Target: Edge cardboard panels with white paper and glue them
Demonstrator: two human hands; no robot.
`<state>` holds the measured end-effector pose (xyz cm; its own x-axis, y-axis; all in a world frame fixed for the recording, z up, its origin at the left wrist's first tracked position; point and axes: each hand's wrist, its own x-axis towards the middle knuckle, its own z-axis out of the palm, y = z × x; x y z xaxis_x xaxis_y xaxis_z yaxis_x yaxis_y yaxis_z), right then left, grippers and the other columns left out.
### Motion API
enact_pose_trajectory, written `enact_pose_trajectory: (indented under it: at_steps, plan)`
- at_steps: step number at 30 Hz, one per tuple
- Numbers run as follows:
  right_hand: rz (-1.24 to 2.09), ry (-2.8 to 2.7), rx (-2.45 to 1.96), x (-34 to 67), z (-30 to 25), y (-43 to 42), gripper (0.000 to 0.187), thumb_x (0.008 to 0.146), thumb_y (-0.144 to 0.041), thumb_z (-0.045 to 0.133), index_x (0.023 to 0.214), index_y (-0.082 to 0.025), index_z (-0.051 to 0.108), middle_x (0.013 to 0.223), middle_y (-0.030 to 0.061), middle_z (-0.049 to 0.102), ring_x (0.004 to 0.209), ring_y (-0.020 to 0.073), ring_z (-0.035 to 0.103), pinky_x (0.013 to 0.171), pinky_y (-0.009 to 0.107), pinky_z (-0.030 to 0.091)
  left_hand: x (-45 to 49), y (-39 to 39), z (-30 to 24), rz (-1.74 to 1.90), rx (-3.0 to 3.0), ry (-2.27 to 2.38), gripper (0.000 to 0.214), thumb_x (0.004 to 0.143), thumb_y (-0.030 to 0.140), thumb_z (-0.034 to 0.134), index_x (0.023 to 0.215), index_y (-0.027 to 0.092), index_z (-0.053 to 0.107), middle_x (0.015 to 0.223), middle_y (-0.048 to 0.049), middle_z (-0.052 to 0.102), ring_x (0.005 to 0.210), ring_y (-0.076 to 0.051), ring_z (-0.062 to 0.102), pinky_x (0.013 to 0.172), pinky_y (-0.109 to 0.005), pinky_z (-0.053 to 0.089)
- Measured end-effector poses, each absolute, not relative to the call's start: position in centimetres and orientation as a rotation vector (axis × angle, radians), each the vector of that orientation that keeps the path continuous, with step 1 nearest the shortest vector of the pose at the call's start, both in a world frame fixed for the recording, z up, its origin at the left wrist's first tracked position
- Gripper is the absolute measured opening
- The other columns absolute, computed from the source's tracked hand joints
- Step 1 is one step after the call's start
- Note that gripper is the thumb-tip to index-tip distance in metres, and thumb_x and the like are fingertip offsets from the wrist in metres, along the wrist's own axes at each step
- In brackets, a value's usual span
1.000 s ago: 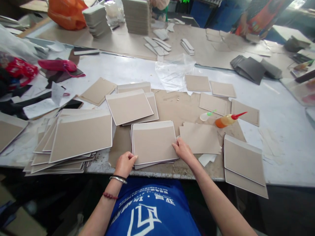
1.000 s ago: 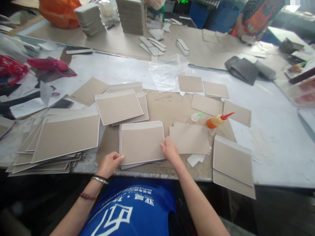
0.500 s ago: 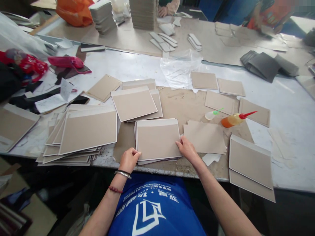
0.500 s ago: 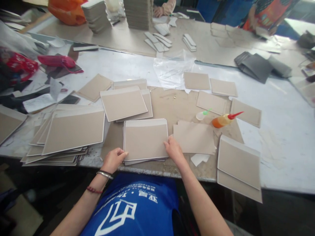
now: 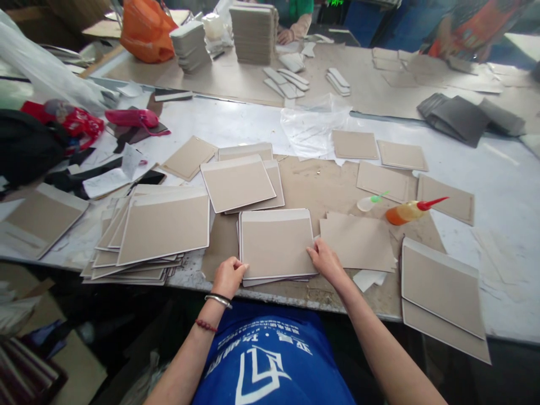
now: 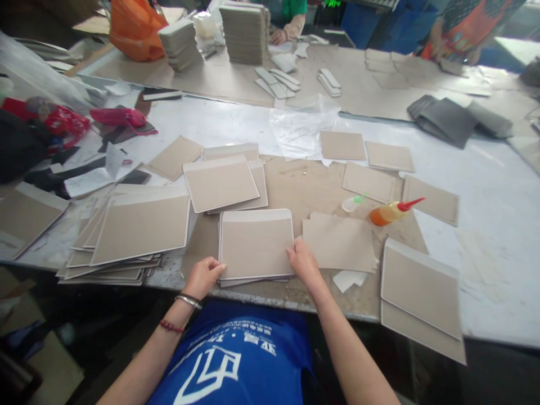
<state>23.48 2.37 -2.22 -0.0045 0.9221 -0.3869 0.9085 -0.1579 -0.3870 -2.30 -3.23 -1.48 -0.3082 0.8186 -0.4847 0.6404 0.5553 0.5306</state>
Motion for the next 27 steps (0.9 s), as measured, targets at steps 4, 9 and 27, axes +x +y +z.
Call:
enact_pose_trajectory:
  at_steps: [4,9,27]
  plan:
    - [0.888,-2.011,-2.198,23.5,-2.2,2.4,0.006,0.083,-0.022,0.046,0.077,-0.02,0.045,0.068,-0.0004,0.051,0.063,0.0138,0.047,0.06,0.023,0.03,-2.3,-3.3,-1.5,0.312,1.174,2.051,0.02,0.064,0.032,0.054,0.049,0.02,0.049,0.048,0.0022,0.053,0.056,-0.015,0.052,0.056,-0.025,0.034]
    - [0.898,-1.996,-2.19,23.5,-2.5,2.3,0.007,0.083,-0.023,0.046,0.078,-0.019,0.044,0.071,0.0009,0.053,0.064,0.0138,0.047,0.06,0.023,0.03,-2.3,-3.3,-1.4,0.282,1.209,2.066,0.021,0.066,0.031,0.054,0.05,0.02,0.047,0.052,0.0008,0.054,0.058,-0.017,0.052,0.059,-0.026,0.036]
    - [0.975,-1.859,-2.211,23.3,-1.2,1.9,0.012,0.082,-0.019,0.045,0.093,-0.016,0.051,0.091,0.0093,0.062,0.084,0.0187,0.057,0.072,0.028,0.039,-2.5,-4.9,-3.3,0.092,2.294,1.734,0.072,0.065,-0.006,0.034,0.12,0.038,0.051,0.135,-0.001,0.044,0.129,-0.023,0.03,0.103,-0.041,0.027]
